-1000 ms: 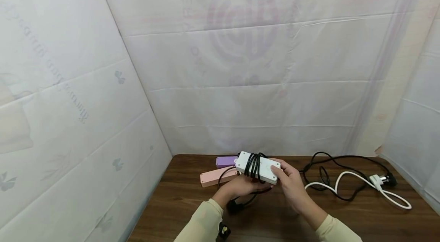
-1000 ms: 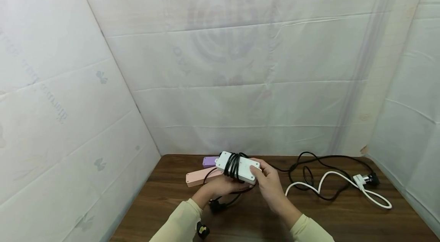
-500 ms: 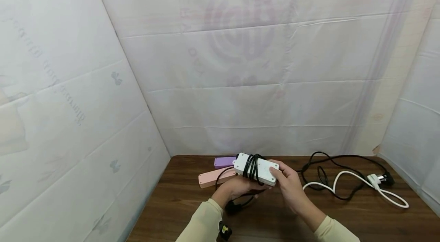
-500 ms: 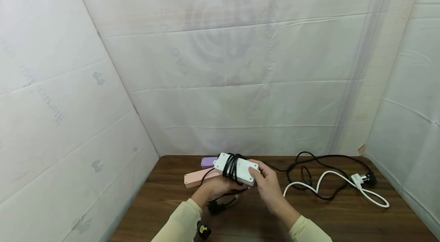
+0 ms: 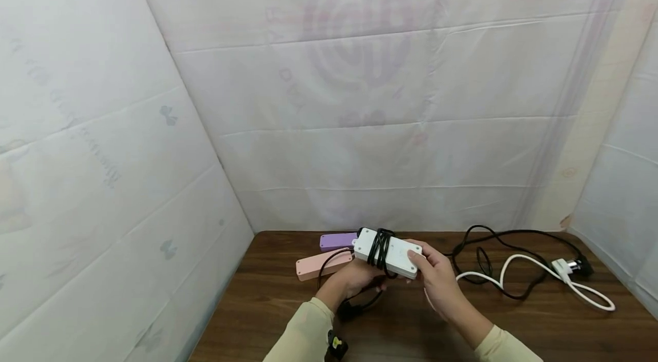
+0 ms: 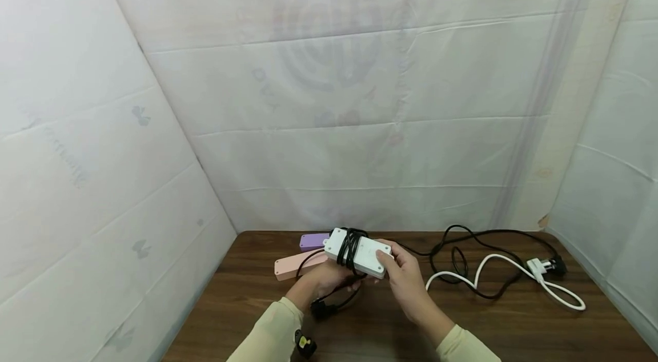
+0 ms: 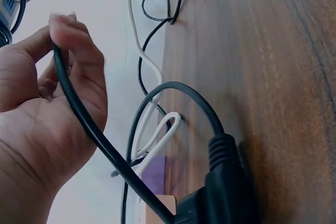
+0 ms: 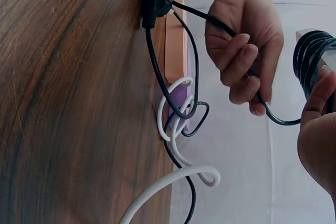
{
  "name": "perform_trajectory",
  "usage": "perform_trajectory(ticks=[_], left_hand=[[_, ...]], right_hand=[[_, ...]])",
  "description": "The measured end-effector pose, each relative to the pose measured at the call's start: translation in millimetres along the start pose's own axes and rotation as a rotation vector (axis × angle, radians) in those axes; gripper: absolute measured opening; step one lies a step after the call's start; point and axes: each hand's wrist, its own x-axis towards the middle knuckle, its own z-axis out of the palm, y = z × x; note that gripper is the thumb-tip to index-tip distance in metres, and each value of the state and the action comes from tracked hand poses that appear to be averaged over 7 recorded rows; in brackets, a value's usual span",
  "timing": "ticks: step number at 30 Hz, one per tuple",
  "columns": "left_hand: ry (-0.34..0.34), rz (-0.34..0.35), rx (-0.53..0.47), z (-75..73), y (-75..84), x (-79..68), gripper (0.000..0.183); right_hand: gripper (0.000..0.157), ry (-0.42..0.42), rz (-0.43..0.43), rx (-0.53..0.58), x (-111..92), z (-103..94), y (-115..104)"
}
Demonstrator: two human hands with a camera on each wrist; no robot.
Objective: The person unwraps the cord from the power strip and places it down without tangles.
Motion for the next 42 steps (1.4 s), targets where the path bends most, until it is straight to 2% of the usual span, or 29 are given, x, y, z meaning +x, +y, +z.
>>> perform_trajectory(ticks=[4,10,14,18,28,34,38,42], left_hand=[[0.024,0.024,-0.031,0.9,-1.4,1.8,0.018],[0.112,0.041,-0.085,2.5,-1.0,5.4,0.017],[0.113,0.059,-0.101,0.4,0.0,5.3,0.015],[0.14,0.087,-0.094,-1.1,1.7,3.7,0.021],[0.388,0.082,-0.1,-1.4,0.7,4.4,0.017],[0.393,0.101,-0.101,-3.1,1.4,3.2,0.015],[0.427,0.117,-0.104,-2.6,4.6,4.1,0.018],[0.473,0.142,-0.032,-4.0,9.6,2.6,0.021]], right_hand=[[0.042,0.02,0.008,0.003,-0.8,-1.3,-0.7],[0.04,0.037,0.014,-0.002,-1.6,-3.1,-0.5],[0.041,0.035,-0.011,0.024,-1.8,-4.2,0.1],[0.041,0.036,-0.017,0.025,-2.0,-5.3,0.9],[0.041,0.029,-0.011,0.015,-2.4,-5.7,1.8],[0.04,0.04,-0.005,0.007,-1.8,-8.4,3.8],[0.04,0.049,0.012,-0.011,-0.9,-11.4,3.3],[0.04,0.052,0.023,-0.034,-1.1,-13.9,2.1]])
